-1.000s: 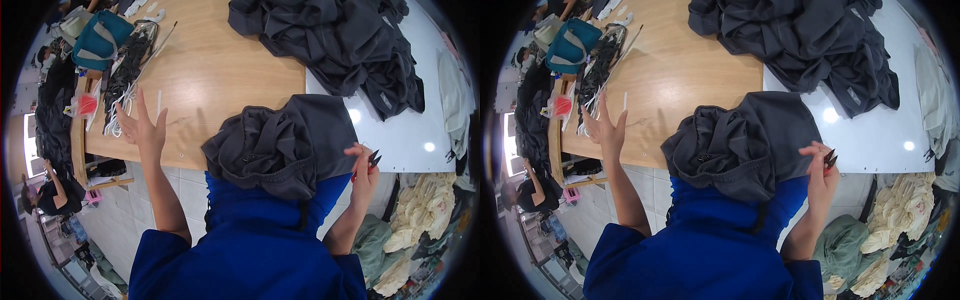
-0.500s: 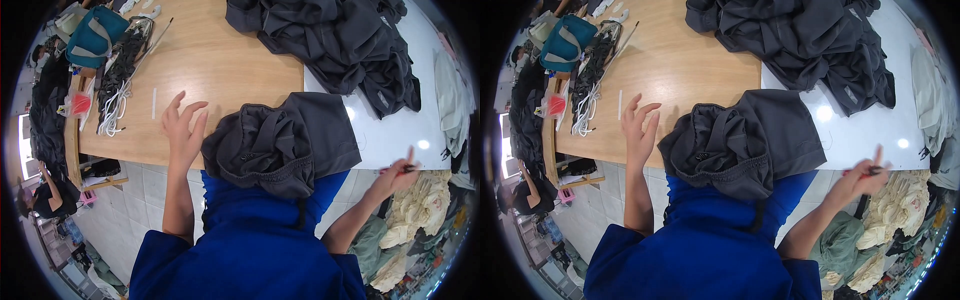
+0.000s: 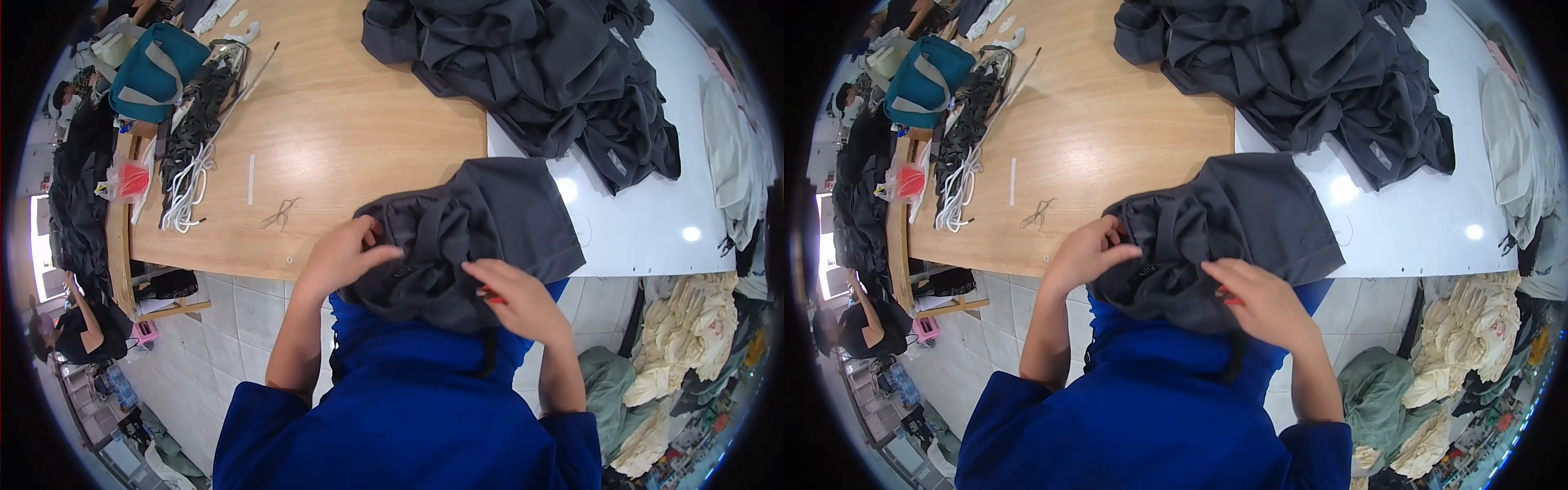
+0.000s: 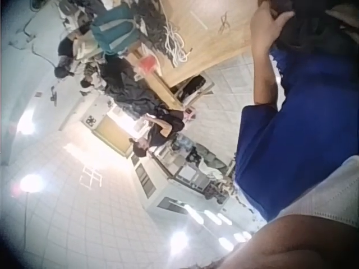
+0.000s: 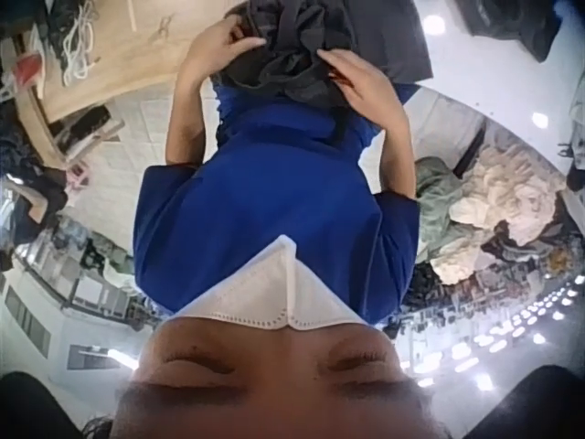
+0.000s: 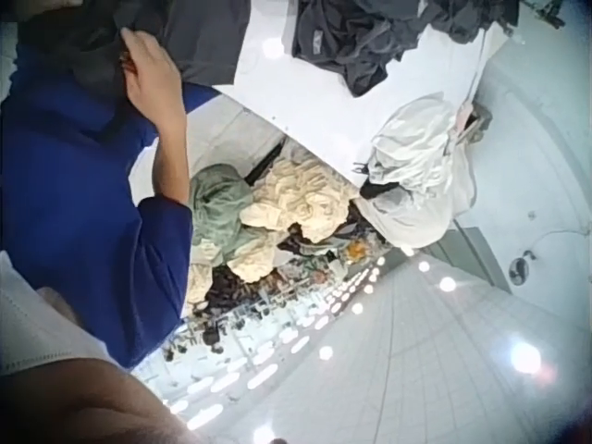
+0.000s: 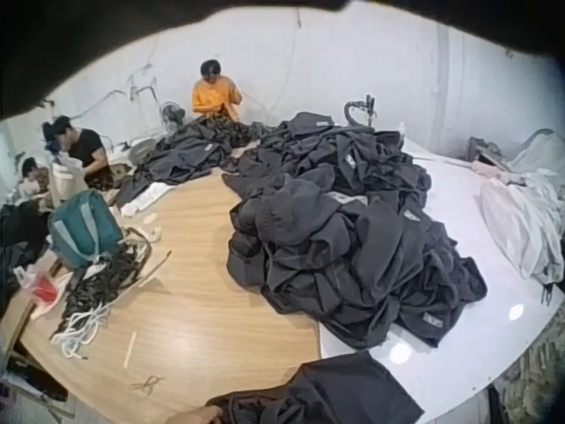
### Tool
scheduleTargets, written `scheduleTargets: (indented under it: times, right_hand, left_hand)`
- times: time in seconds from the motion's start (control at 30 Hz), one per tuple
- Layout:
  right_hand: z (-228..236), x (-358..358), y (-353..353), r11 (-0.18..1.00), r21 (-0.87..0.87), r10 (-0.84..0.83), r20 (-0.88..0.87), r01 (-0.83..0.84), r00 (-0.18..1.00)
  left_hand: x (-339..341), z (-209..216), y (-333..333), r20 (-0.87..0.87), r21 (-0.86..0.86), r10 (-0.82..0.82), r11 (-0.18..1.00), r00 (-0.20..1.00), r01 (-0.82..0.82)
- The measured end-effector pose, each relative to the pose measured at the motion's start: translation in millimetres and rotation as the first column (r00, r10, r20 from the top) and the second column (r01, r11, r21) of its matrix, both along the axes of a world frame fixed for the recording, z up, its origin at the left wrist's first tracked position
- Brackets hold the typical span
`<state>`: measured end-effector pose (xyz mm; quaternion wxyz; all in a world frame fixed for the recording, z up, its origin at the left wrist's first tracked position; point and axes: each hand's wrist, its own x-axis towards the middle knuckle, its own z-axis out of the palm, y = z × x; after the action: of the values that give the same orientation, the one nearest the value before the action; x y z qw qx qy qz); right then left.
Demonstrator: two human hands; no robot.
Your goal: Trimming loose threads and inspecting grey fabric trousers in a manufacturing setting.
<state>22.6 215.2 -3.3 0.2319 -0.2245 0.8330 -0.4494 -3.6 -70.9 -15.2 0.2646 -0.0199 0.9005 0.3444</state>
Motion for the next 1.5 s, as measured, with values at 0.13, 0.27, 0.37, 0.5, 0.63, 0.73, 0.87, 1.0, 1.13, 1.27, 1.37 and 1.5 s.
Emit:
scheduleTargets:
  times: [0.13,0.27,0.37,0.5,0.63,0.73,0.87,1.0,1.13,1.27,1.37,1.5]
  right_hand:
    - [20.4,9.9,5.8,0.964,0.215,0.173,-0.069,-0.155,0.982]
    - [50.5,-17.3,48.2,0.91,0.324,0.313,-0.132,-0.257,0.941]
    - [123.5,-56.3,52.1,0.95,0.232,-0.021,-0.624,0.211,0.781]
    - [180.1,-69.9,37.2,0.94,0.058,-0.063,-0.939,0.336,0.339]
    - [173.4,-64.8,86.8,0.82,-0.548,-0.392,-0.322,0.168,0.862]
    - [142.9,-58.6,86.0,0.73,-0.649,-0.41,-0.162,0.216,0.897]
    - [88.1,-93.5,44.8,0.686,-0.433,-0.615,0.084,0.585,0.784]
    - [28.3,-53.7,60.2,0.652,-0.323,-0.67,0.178,0.686,0.721]
    - [1.8,-8.1,66.8,0.498,-0.286,-0.788,0.244,0.819,0.565]
    - [-7.7,9.9,51.8,0.27,-0.368,-0.878,0.285,0.89,0.384]
    - [-4.6,9.0,37.7,0.29,-0.387,-0.852,0.312,0.875,0.42]
    - [-5.0,12.9,21.4,0.416,-0.422,-0.787,0.275,0.805,0.551]
  left_hand:
    - [20.0,-5.7,-13.2,0.027,-0.099,-0.178,0.979,0.984,0.179]
    - [8.3,7.0,-48.7,-0.226,0.107,0.304,0.952,0.925,-0.287]
    - [-28.9,74.0,-63.8,-0.558,0.618,0.57,0.77,0.604,-0.156]
    - [-59.5,161.4,-23.3,-0.694,0.633,0.533,0.772,0.483,0.058]
    - [-45.1,207.7,-59.3,-0.608,0.234,-0.172,0.894,0.775,0.383]
    - [-45.7,200.3,-58.3,-0.378,0.416,-0.212,0.831,0.901,0.37]
    - [-71.4,130.1,-49.1,-0.179,-0.041,-0.045,0.998,0.983,0.039]
    - [-46.9,56.8,-49.9,-0.375,-0.1,-0.168,0.985,0.912,0.14]
    - [-44.9,44.5,-18.6,-0.536,0.077,-0.089,0.985,0.84,0.153]
    - [-70.5,39.8,16.0,-0.541,0.134,-0.151,0.956,0.827,0.262]
    - [-80.8,23.0,39.3,-0.602,0.135,-0.165,0.944,0.782,0.303]
    - [-61.1,15.9,44.2,-0.547,0.021,-0.269,0.942,0.792,0.334]
